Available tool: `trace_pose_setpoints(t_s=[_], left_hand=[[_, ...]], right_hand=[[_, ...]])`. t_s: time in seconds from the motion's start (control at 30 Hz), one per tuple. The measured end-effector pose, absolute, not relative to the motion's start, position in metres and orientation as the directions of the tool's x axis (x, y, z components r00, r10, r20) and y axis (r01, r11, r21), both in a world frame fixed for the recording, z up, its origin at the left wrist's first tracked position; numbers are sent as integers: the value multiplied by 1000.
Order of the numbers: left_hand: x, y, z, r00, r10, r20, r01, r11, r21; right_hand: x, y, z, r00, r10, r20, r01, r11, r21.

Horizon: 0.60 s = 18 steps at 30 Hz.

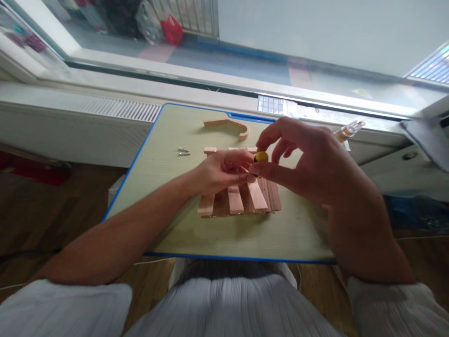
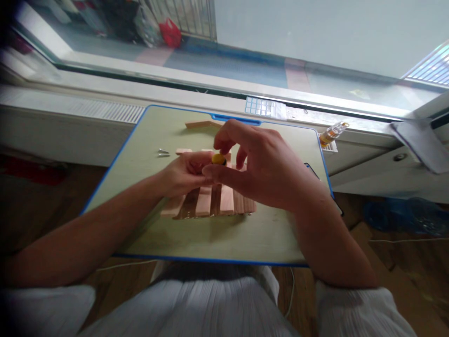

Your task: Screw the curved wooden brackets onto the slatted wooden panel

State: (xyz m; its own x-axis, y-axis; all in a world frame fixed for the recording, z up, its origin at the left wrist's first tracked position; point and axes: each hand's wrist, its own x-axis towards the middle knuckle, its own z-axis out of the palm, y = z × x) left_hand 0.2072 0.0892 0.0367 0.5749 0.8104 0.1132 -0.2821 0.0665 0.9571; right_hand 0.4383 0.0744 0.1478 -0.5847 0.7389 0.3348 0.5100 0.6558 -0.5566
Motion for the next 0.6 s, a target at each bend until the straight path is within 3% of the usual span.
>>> trace_pose_setpoints(t_s=[0.17, 0.6], left_hand=[[207, 91, 31, 570, 813, 117, -284, 61, 957], [202, 91, 39, 598, 793, 119, -210, 12, 978]], right_hand=[[447, 73, 157, -669, 693, 268, 483, 679, -553], [445, 74, 154, -662, 686, 303, 518, 710, -476]])
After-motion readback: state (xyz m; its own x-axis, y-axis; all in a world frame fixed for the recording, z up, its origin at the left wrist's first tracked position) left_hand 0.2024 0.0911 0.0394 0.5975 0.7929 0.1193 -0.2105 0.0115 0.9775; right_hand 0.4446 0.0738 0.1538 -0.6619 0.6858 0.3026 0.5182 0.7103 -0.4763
